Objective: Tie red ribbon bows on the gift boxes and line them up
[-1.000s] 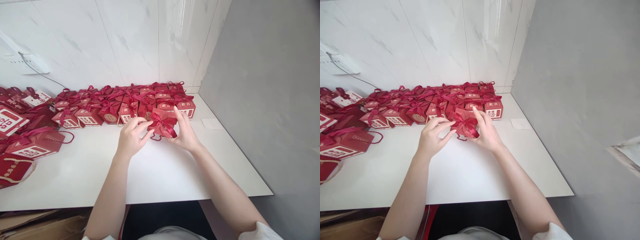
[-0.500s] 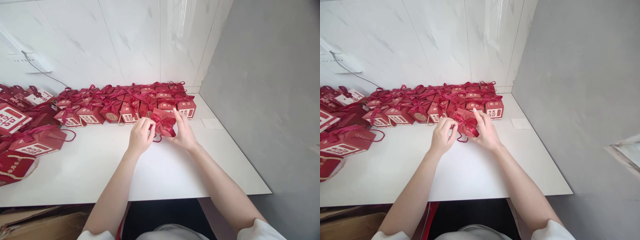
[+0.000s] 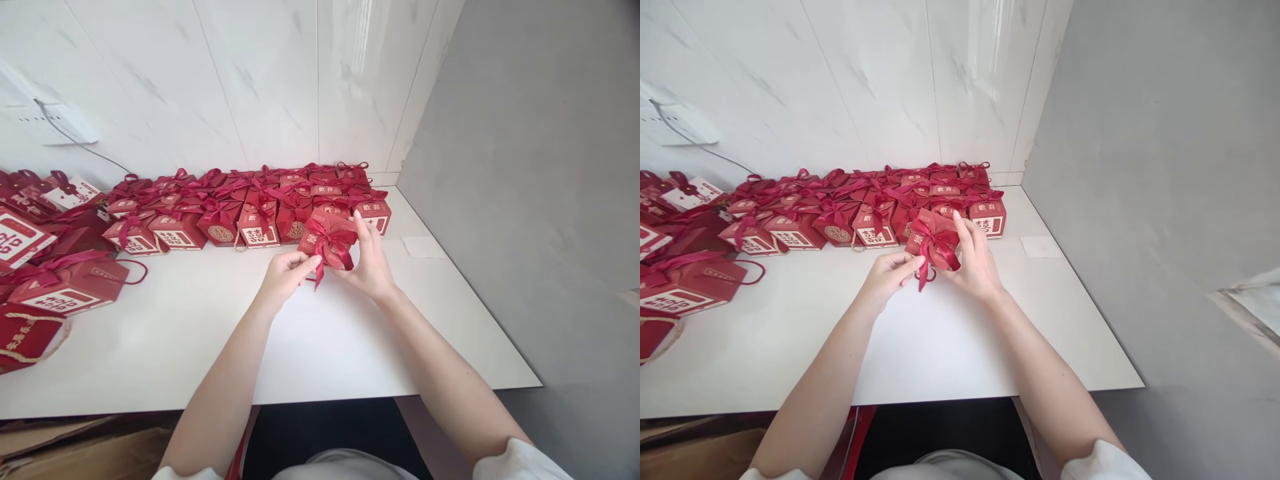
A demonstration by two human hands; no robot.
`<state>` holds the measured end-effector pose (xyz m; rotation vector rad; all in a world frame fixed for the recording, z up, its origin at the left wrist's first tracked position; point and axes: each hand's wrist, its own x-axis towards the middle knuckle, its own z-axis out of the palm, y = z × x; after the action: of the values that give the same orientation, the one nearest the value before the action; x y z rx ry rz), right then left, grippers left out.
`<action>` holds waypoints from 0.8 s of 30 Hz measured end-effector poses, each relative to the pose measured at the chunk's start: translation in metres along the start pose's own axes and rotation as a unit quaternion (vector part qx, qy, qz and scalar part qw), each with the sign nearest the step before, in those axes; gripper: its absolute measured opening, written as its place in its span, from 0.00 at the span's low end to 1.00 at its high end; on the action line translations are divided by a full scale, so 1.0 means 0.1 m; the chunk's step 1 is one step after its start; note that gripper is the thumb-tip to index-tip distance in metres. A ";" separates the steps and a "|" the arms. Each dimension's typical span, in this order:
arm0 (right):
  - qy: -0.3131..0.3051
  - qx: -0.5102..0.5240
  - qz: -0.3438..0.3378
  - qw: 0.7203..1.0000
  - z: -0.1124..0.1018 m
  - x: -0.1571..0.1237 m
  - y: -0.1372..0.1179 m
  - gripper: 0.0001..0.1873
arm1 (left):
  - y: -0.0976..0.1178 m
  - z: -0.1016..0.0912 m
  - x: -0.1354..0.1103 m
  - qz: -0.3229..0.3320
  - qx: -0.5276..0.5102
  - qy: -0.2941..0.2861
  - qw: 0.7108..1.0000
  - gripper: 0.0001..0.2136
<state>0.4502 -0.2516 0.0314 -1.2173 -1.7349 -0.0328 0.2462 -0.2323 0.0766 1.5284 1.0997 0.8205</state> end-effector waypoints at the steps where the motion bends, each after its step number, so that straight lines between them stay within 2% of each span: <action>1: 0.004 0.002 0.001 1.000 0.00 0.00 0.01 0.57 | 0.00 -0.02 0.00 0.000 -0.015 0.003 1.000 0.19; 4: 0.015 0.000 0.007 1.000 -0.01 0.02 0.03 0.59 | -0.01 -0.07 0.02 0.026 -0.010 0.070 0.997 0.19; 6: 0.017 -0.006 0.009 1.000 -0.01 0.02 0.03 0.60 | -0.03 -0.07 0.02 0.055 0.054 0.124 0.989 0.18; 8: 0.017 -0.012 0.006 1.000 0.00 0.02 0.02 0.60 | -0.06 -0.02 0.01 0.075 0.132 0.146 0.978 0.15; 11: 0.013 -0.016 -0.001 1.000 0.01 0.01 0.01 0.59 | -0.06 0.05 0.00 0.102 0.166 0.127 0.972 0.13; 13: 0.009 -0.016 0.002 1.000 0.01 0.01 0.02 0.58 | -0.05 0.05 0.00 0.103 0.094 0.086 0.986 0.14; 15: 0.009 -0.009 0.009 1.000 0.00 0.01 0.04 0.59 | -0.02 0.00 0.01 0.072 -0.012 0.045 0.996 0.15; 18: 0.012 0.006 0.018 1.000 -0.01 0.01 0.06 0.60 | 0.00 -0.08 0.02 0.035 -0.093 0.038 0.994 0.17; 20: 0.014 0.008 0.017 1.000 0.00 0.01 0.06 0.59 | 0.00 -0.09 0.02 0.040 -0.051 0.061 0.996 0.18; 22: 0.012 0.003 0.010 1.000 0.00 0.01 0.05 0.59 | -0.01 -0.06 0.03 0.039 0.038 0.080 0.995 0.18; 24: 0.014 0.001 0.006 1.000 0.01 0.01 0.04 0.59 | -0.04 -0.02 0.03 0.032 0.100 0.079 0.991 0.19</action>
<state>0.4526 -0.2484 0.0300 -1.2201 -1.7026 -0.0402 0.2446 -0.2286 0.0730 1.6953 1.2853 0.9090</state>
